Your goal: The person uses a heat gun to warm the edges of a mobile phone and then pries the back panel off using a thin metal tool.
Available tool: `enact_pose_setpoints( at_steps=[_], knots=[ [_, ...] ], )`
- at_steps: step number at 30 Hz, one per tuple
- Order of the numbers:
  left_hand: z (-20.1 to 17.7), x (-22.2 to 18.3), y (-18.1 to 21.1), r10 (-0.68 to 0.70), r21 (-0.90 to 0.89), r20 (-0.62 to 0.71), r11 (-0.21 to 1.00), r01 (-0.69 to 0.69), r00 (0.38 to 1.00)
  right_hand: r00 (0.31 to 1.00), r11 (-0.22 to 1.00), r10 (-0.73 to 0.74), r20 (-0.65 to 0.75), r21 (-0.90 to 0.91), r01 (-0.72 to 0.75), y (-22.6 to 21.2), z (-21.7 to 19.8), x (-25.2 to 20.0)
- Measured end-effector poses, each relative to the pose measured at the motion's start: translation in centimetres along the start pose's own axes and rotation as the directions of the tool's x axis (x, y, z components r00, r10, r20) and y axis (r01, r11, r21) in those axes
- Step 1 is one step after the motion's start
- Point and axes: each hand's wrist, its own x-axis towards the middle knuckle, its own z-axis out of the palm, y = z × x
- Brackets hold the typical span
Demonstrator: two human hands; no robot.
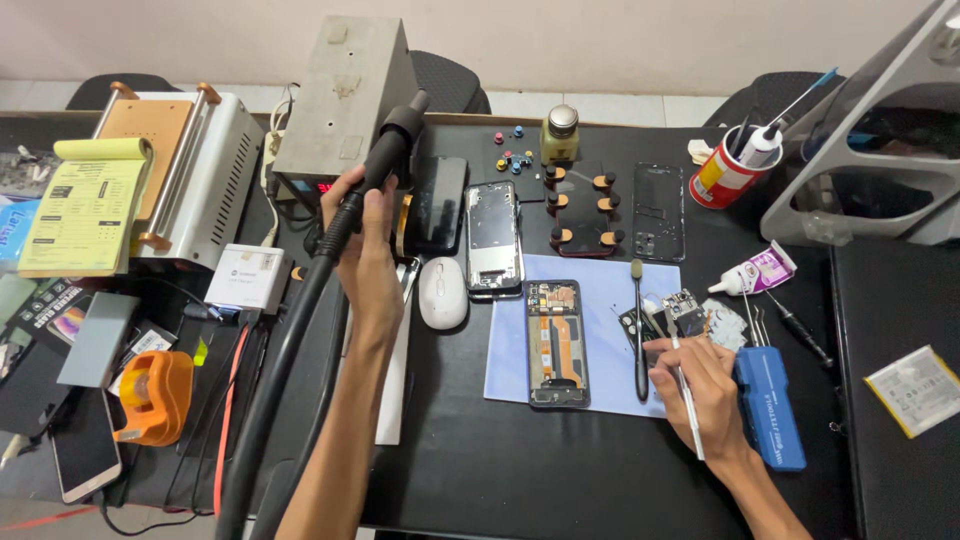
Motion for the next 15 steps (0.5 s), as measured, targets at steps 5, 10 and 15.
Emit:
enact_pose_setpoints(
  at_steps=[5,10,15],
  knots=[
    [1.2,-0.4,-2.4,-0.115,-0.18,-0.098,0.979,0.096,0.989,1.0,1.0,0.004,0.002,0.007,-0.004,0.1,0.2,-0.1],
    [3.4,-3.3,-2.7,-0.158,-0.306,-0.178,0.947,0.098,0.971,1.0,1.0,-0.004,-0.011,-0.018,0.004,0.2,-0.1,-0.1],
    [4.6,-5.1,-1.2,-0.198,-0.323,-0.268,0.941,0.106,0.943,1.0,1.0,0.019,0.015,-0.003,-0.019,0.0,-0.2,-0.1]
  ],
)
